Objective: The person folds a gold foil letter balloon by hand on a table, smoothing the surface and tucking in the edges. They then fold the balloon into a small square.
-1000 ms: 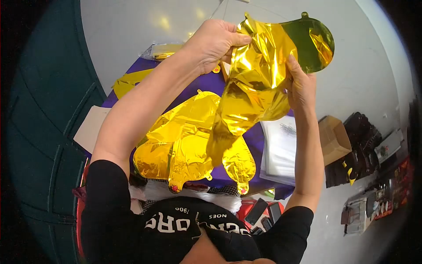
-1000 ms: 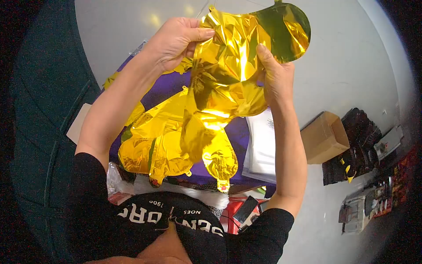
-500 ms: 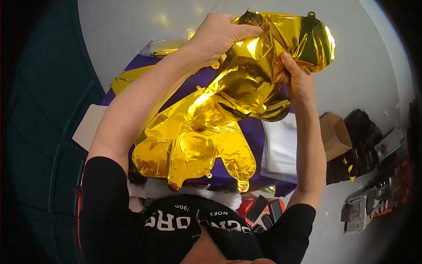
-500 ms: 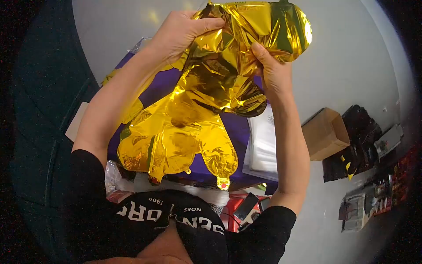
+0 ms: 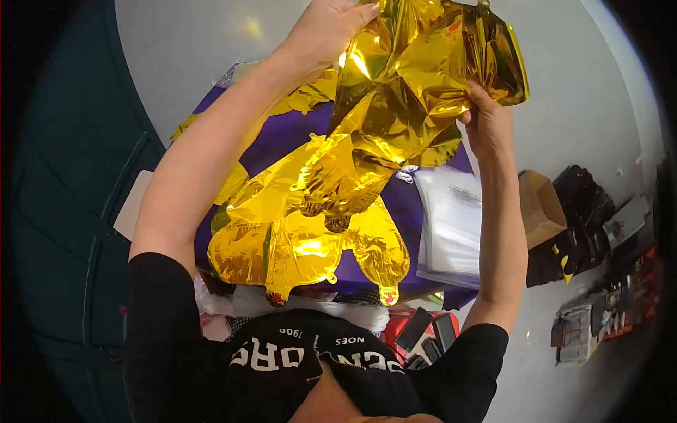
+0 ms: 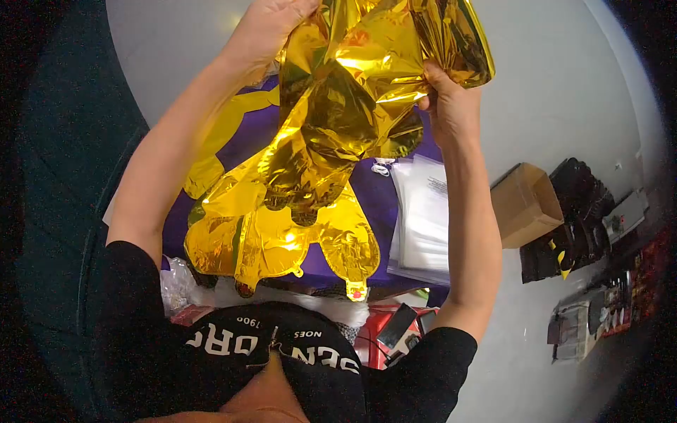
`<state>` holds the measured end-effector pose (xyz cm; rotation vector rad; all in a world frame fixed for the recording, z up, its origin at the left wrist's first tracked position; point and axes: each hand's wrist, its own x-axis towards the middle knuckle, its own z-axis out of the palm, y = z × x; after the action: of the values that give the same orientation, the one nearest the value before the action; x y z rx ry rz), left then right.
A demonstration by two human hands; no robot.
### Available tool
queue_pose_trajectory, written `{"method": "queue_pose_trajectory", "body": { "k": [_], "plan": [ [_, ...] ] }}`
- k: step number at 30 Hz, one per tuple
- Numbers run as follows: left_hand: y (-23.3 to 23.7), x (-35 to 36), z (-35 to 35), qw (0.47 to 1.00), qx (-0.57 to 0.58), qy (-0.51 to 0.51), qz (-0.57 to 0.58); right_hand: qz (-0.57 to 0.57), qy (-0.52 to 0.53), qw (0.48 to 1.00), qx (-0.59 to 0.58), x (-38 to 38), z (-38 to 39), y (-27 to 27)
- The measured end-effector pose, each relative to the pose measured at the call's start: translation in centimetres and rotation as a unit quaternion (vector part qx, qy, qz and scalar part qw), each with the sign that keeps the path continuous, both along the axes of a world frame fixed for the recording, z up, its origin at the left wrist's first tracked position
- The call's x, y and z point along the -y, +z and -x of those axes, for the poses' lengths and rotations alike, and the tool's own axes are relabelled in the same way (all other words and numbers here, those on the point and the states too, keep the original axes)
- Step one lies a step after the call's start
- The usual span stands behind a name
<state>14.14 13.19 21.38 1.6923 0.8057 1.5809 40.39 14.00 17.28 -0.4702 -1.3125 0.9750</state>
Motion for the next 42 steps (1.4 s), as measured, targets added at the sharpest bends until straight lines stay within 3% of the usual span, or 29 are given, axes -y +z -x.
{"method": "queue_pose_trajectory", "body": {
  "k": [4,7,8,12,21,23,27,29,31,33,34,35,38,41,42],
  "plan": [
    [-0.3,-0.5,-0.3,0.999,-0.016,-0.029,0.005,0.056,0.022,0.998,-0.003,-0.6,-0.1,-0.9],
    [-0.7,-1.2,-1.2,0.999,-0.04,0.022,0.002,0.084,0.009,0.996,-0.02,1.1,2.1,-0.6],
    [-0.6,-1.1,-1.5,0.991,-0.083,0.096,-0.032,0.087,0.011,0.996,-0.024,1.9,2.8,-0.2],
    [-0.2,-1.0,-2.7,0.995,-0.013,0.052,-0.088,0.094,0.103,0.99,0.01,1.2,3.0,-0.5],
    [0.3,-0.3,-4.3,0.989,0.041,0.049,-0.132,0.063,-0.004,0.998,0.031,2.3,5.1,-0.1],
    [0.9,-0.1,-4.3,0.991,0.062,0.03,-0.114,0.074,-0.077,0.994,-0.023,2.1,6.2,0.3],
    [2.0,0.2,-4.5,0.984,0.168,-0.064,0.006,-0.021,-0.092,0.994,-0.053,-0.8,4.4,-0.9],
    [2.5,0.7,-5.4,0.934,0.294,-0.168,0.11,-0.039,-0.131,0.989,-0.06,-0.9,4.6,-0.6],
    [2.0,1.0,-5.7,0.946,0.281,-0.132,0.096,-0.081,-0.114,0.985,-0.1,-1.4,4.6,-0.8],
    [0.7,-2.0,-5.3,0.967,0.222,-0.109,0.057,-0.041,-0.124,0.987,-0.092,-1.5,4.4,-0.8],
    [0.4,-1.7,-5.9,0.96,0.249,-0.125,0.028,-0.018,-0.115,0.987,-0.11,-1.0,4.8,-0.5],
    [0.0,-2.2,-6.1,0.975,0.212,-0.066,0.007,0.004,-0.106,0.986,-0.128,-0.6,5.0,-0.2],
    [-1.1,-3.6,-6.5,0.983,0.095,0.117,-0.107,0.013,-0.205,0.979,0.007,0.6,4.5,0.5],
    [-0.4,-3.4,-6.0,0.948,0.025,0.243,-0.205,-0.091,-0.18,0.977,-0.063,-2.2,4.0,-0.6],
    [0.3,-2.7,-5.7,0.955,0.036,0.243,-0.167,-0.1,-0.172,0.977,-0.079,-2.3,3.9,-0.4]
  ]
}}
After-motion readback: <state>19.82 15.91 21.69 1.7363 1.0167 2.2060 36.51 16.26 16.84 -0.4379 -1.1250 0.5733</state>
